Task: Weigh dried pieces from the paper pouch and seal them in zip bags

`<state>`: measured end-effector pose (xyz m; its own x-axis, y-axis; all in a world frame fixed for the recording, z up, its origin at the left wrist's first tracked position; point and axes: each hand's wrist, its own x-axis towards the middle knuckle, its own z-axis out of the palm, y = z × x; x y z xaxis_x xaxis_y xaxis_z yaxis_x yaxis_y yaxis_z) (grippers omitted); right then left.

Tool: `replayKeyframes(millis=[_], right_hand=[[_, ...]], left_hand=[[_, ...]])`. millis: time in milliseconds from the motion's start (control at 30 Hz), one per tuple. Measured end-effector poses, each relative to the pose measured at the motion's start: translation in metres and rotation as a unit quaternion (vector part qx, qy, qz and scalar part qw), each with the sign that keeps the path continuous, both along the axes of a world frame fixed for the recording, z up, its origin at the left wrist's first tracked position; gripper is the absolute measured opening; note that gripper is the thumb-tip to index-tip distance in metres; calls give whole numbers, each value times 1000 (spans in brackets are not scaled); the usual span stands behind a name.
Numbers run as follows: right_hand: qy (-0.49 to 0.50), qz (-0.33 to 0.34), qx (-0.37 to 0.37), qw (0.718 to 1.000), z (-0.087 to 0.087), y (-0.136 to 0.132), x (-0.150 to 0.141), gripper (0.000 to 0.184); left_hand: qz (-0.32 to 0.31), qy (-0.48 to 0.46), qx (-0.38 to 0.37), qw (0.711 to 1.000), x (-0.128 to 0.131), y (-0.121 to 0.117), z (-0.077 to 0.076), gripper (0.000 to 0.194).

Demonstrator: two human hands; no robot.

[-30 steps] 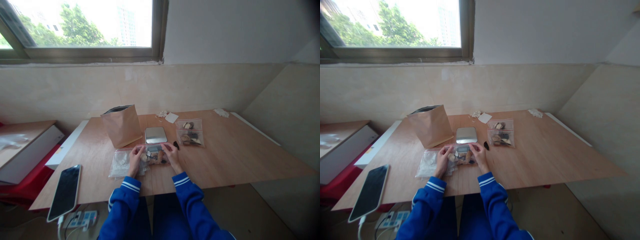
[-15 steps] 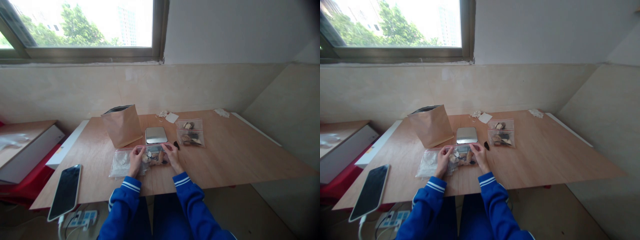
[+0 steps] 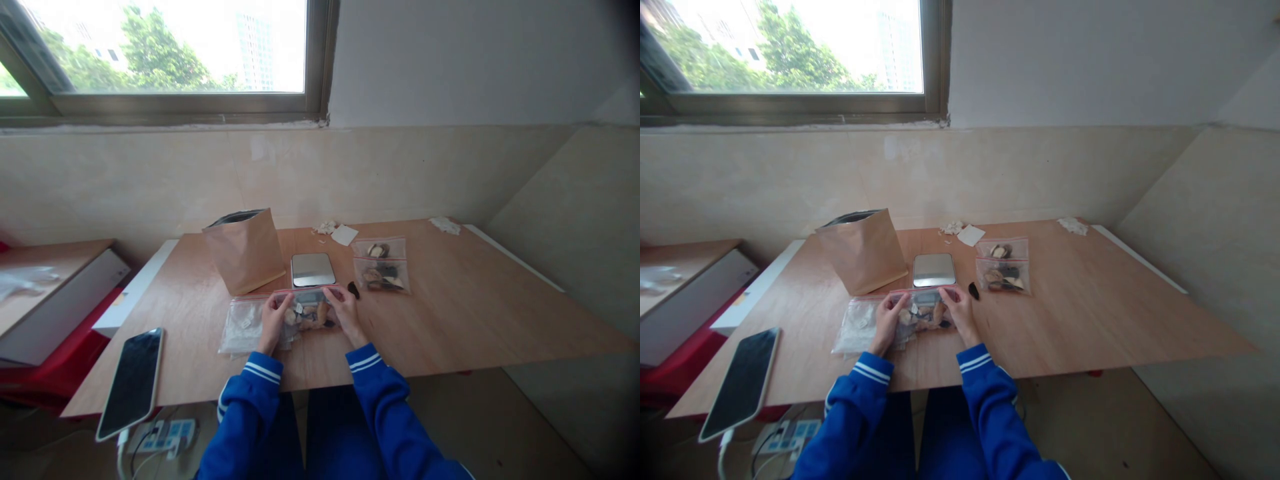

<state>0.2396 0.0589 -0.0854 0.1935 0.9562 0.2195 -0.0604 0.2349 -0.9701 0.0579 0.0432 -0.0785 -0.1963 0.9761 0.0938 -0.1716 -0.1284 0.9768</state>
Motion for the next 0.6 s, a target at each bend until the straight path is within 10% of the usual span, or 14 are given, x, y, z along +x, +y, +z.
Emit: replayKeyframes(millis=[600], right_hand=[[26,27,-26,999,10,-4,-5,31]], left_hand=[[27,37,10,999,0,0,1,25]])
